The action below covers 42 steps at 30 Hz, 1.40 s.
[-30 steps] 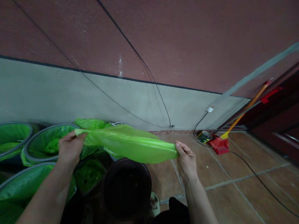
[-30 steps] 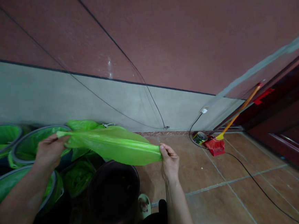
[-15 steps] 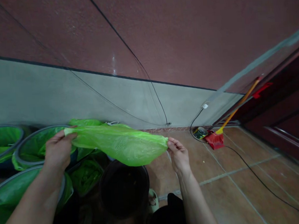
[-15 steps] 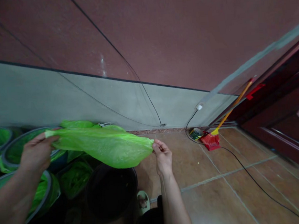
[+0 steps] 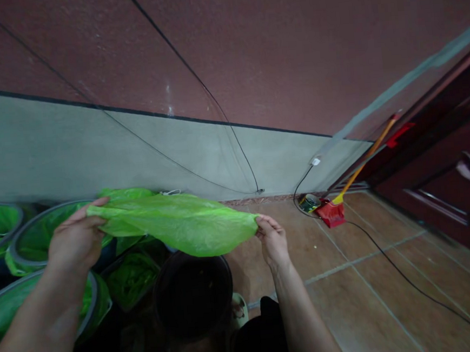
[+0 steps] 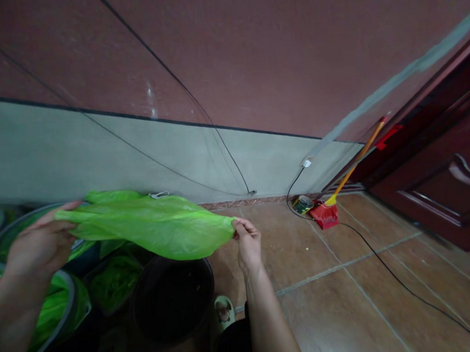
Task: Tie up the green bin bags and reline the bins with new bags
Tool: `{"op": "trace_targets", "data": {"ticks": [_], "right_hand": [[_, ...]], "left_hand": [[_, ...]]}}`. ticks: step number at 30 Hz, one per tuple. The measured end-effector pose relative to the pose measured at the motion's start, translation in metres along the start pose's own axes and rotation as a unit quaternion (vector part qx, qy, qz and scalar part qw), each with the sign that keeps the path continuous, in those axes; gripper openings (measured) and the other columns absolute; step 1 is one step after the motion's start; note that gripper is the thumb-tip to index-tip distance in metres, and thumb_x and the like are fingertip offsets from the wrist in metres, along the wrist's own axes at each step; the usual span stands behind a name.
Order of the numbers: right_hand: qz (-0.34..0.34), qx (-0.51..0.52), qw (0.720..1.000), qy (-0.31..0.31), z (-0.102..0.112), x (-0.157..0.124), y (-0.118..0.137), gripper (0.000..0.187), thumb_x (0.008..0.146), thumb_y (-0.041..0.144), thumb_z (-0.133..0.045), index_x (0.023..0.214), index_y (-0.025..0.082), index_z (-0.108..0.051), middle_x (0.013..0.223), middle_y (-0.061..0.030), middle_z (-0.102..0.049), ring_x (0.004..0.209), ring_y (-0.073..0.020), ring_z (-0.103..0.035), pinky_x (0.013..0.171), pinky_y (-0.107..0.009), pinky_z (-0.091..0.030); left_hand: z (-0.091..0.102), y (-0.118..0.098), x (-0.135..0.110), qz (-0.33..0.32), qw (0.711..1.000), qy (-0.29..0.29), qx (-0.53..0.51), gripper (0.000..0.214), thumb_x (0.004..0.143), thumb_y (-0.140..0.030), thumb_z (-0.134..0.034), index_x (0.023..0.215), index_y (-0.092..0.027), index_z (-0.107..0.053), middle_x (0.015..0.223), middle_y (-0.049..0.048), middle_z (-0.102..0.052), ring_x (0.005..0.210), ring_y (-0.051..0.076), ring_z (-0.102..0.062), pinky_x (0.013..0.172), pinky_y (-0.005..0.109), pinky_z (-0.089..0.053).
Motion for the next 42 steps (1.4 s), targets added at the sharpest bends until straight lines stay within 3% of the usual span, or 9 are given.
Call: {"op": "trace_targets", "data": {"ticks": [3, 8, 12, 16, 23, 28, 35, 42], "right_hand": [[-0.025, 0.053, 0.997, -0.046, 0.009, 0.003, 0.000, 0.022, 0.057, 0.029, -0.078, 0.074, 0.018, -0.068, 0.066, 0.0040, -0.067, 0.061, -0.0103, -0.058, 0.057, -0.022, -0.044], [-0.031, 0.083, 0.995, -0.051, 0.013, 0.006, 0.001, 0.019, 0.060, 0.026, -0.073, 0.076, 0.019, -0.066, 0.068, 0.0042, -0.065, 0.063, -0.0099, -0.059, 0.059, -0.022, -0.045], [0.015, 0.040, 0.998, -0.053, 0.015, 0.006, 0.005, 0.018, 0.062, 0.029, -0.073, 0.075, 0.019, -0.066, 0.067, 0.0038, -0.064, 0.061, -0.0099, -0.056, 0.059, -0.022, -0.043], [0.053, 0.012, 0.995, -0.081, 0.023, 0.006, 0.009, 0.020, 0.059, 0.029, -0.075, 0.072, 0.018, -0.066, 0.065, 0.0049, -0.061, 0.059, -0.0084, -0.052, 0.058, -0.022, -0.040], [0.038, 0.027, 0.991, -0.124, 0.034, 0.008, 0.009, 0.024, 0.054, 0.026, -0.077, 0.073, 0.017, -0.066, 0.060, 0.0071, -0.057, 0.057, -0.0059, -0.049, 0.057, -0.019, -0.039], [0.064, -0.003, 0.989, -0.130, 0.040, 0.010, 0.011, 0.024, 0.056, 0.028, -0.076, 0.073, 0.017, -0.064, 0.062, 0.0070, -0.055, 0.053, -0.0062, -0.047, 0.053, -0.021, -0.038], [0.091, -0.027, 0.981, -0.167, 0.047, 0.013, 0.011, 0.023, 0.056, 0.029, -0.073, 0.072, 0.019, -0.061, 0.059, 0.0069, -0.051, 0.051, -0.0075, -0.044, 0.049, -0.021, -0.036], [0.095, 0.028, 0.982, -0.161, 0.041, 0.006, 0.018, 0.026, 0.053, 0.025, -0.078, 0.073, 0.018, -0.062, 0.066, 0.0069, -0.057, 0.057, -0.0056, -0.050, 0.055, -0.019, -0.039]], "left_hand": [[0.006, -0.001, -0.004, 0.034, 0.997, -0.048, -0.049, 0.052, 0.040, -0.010, -0.060, 0.086, -0.033, -0.072, 0.073, -0.0012, -0.071, 0.092, 0.030, -0.066, 0.067, 0.039, -0.051], [0.006, 0.001, -0.002, 0.059, 0.994, -0.045, -0.080, 0.051, 0.037, -0.003, -0.056, 0.081, -0.026, -0.070, 0.069, -0.0040, -0.068, 0.071, 0.017, -0.061, 0.062, 0.027, -0.049], [0.005, 0.001, 0.001, 0.057, 0.996, -0.022, -0.070, 0.043, 0.039, -0.008, -0.063, 0.080, -0.020, -0.069, 0.068, -0.0058, -0.067, 0.070, 0.013, -0.060, 0.062, 0.021, -0.048], [0.002, -0.004, -0.003, 0.058, 0.996, 0.009, -0.073, 0.043, 0.043, -0.014, -0.072, 0.086, -0.020, -0.070, 0.073, -0.0047, -0.069, 0.071, 0.014, -0.060, 0.061, 0.021, -0.047], [-0.013, -0.005, -0.010, 0.013, 0.993, 0.083, -0.087, 0.048, 0.051, -0.025, -0.087, 0.097, -0.020, -0.075, 0.083, -0.0001, -0.073, 0.078, 0.016, -0.062, 0.071, 0.026, -0.045], [-0.014, -0.002, -0.008, -0.044, 0.996, 0.077, -0.024, 0.039, 0.057, -0.032, -0.085, 0.093, -0.019, -0.078, 0.079, 0.0001, -0.072, 0.073, 0.014, -0.059, 0.069, 0.026, -0.043], [-0.011, -0.005, -0.007, -0.063, 0.996, 0.060, -0.010, 0.021, 0.057, -0.027, -0.081, 0.074, -0.018, -0.074, 0.071, 0.0002, -0.070, 0.066, 0.013, -0.060, 0.066, 0.026, -0.046], [-0.012, -0.006, -0.009, -0.038, 0.994, 0.048, -0.093, 0.023, 0.055, -0.025, -0.079, 0.075, -0.018, -0.071, 0.069, -0.0008, -0.067, 0.062, 0.012, -0.057, 0.060, 0.024, -0.043]]}}
Point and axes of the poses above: each hand's wrist, its own x-axis towards the middle knuckle, its own z-axis out of the back of the hand, y = z × x, the point moved 5 cm from there along x, towards the middle knuckle
